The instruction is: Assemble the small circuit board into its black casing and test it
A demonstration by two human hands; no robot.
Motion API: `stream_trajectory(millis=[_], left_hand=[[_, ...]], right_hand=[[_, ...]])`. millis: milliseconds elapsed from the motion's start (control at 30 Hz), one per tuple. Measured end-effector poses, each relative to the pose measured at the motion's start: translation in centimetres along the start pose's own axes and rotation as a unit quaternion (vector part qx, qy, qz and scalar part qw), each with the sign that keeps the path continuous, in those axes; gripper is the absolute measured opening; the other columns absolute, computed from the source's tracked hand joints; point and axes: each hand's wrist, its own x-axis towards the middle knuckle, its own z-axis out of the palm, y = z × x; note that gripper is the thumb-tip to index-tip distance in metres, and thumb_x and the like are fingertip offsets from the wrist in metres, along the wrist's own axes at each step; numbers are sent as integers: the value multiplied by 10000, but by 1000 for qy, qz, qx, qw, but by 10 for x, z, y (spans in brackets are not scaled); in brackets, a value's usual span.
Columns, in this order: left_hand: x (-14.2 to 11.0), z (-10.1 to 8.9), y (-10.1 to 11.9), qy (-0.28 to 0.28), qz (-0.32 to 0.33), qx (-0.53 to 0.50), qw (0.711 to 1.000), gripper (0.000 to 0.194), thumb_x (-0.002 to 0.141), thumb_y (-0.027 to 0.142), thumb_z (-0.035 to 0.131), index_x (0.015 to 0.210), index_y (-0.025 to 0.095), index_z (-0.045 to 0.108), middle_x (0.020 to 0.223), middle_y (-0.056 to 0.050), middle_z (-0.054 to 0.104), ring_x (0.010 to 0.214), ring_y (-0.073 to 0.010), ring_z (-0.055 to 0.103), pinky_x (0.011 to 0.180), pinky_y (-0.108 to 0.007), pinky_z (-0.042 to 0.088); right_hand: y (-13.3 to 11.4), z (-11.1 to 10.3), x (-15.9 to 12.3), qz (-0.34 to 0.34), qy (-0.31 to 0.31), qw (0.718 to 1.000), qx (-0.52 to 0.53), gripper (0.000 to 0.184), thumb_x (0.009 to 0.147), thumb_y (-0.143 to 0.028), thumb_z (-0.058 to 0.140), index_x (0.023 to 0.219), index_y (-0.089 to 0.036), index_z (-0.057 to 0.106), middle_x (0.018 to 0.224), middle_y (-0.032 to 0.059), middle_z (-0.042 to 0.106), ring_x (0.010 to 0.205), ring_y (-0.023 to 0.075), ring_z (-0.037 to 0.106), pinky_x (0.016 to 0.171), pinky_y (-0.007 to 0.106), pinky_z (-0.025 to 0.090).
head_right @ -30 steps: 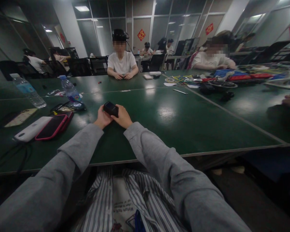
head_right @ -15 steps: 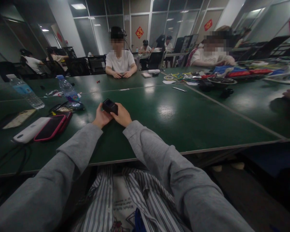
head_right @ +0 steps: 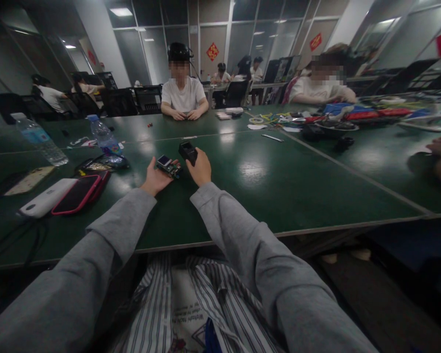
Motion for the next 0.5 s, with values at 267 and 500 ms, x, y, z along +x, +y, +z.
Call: stream_trajectory(millis=[267, 500], left_hand=[[3, -3, 1, -8, -6, 4, 1000, 582, 930, 608, 439, 1210, 129, 613, 1066, -176, 718, 1008, -294, 697, 906, -436, 549], [4, -3, 0, -4, -4, -1, 1000, 567, 924, 601, 454, 1233, 153, 612, 1112, -173, 712, 1041, -304, 692, 918, -445, 546]], right_hand=[[2, 5, -5, -3, -61, 996, -59, 478, 845, -217, 633, 1304, -135, 532, 1258, 183, 569, 1207, 345, 539, 1015, 542, 461], [1, 5, -4, -4, 11, 998, -59, 349, 932, -293, 513, 1250, -155, 554, 1249, 189, 539, 1179, 342, 509, 991, 563, 433]])
